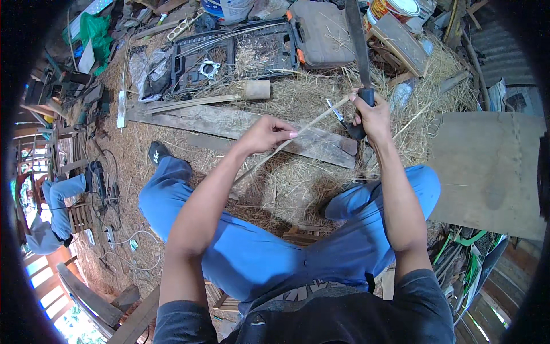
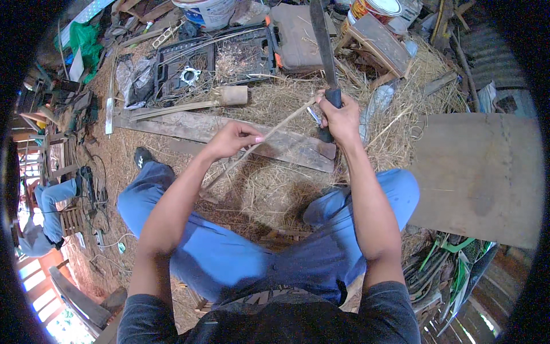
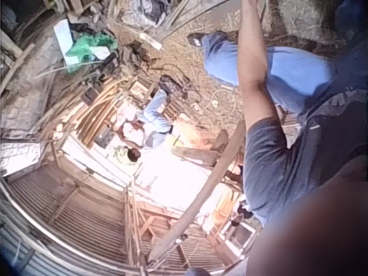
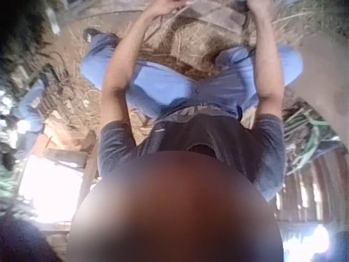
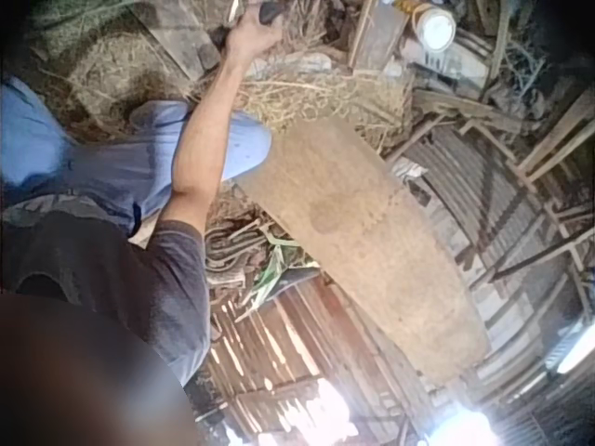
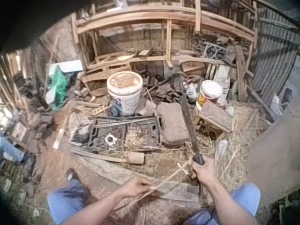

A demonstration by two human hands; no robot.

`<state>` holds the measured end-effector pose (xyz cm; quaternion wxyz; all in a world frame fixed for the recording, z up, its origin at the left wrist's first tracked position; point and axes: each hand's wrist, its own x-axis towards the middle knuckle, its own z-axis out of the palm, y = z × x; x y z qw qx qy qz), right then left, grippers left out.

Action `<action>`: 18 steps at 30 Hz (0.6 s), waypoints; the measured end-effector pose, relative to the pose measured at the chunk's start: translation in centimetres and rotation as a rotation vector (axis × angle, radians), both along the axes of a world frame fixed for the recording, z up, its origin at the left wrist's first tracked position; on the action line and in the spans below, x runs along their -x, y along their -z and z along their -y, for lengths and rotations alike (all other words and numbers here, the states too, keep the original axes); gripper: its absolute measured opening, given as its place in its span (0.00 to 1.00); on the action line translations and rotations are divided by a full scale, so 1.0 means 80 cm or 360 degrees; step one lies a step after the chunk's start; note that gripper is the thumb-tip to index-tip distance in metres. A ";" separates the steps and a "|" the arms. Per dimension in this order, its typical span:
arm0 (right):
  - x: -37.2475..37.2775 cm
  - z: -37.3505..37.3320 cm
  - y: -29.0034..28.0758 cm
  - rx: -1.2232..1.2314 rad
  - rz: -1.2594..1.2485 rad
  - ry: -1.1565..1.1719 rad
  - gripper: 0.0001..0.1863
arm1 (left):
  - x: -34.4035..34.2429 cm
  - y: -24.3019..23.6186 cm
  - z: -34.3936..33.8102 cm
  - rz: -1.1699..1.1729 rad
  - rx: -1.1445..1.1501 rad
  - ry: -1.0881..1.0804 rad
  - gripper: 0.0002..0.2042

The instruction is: The person prepares thin strips of bamboo by hand using a small knife to shave and shape the edges, and later uses a larger machete to split and carve a thicker bamboo segment into smaller pieces.

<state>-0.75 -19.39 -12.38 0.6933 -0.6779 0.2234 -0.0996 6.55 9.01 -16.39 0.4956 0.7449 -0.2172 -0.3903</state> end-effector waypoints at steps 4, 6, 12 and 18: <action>0.000 0.001 0.002 0.0027 0.0030 -0.0021 0.10 | 0.002 0.004 0.000 0.0157 0.0008 0.0025 0.10; 0.000 -0.004 -0.002 0.0006 -0.0025 -0.0014 0.11 | 0.001 0.006 -0.007 0.0117 0.0061 -0.0006 0.09; 0.003 -0.004 -0.009 -0.0046 -0.0002 0.0058 0.18 | -0.005 -0.014 -0.016 -0.0072 0.0065 -0.0284 0.11; 0.002 -0.005 -0.010 -0.0020 -0.0002 0.0119 0.18 | -0.025 -0.010 -0.051 0.0096 0.0235 -0.0453 0.14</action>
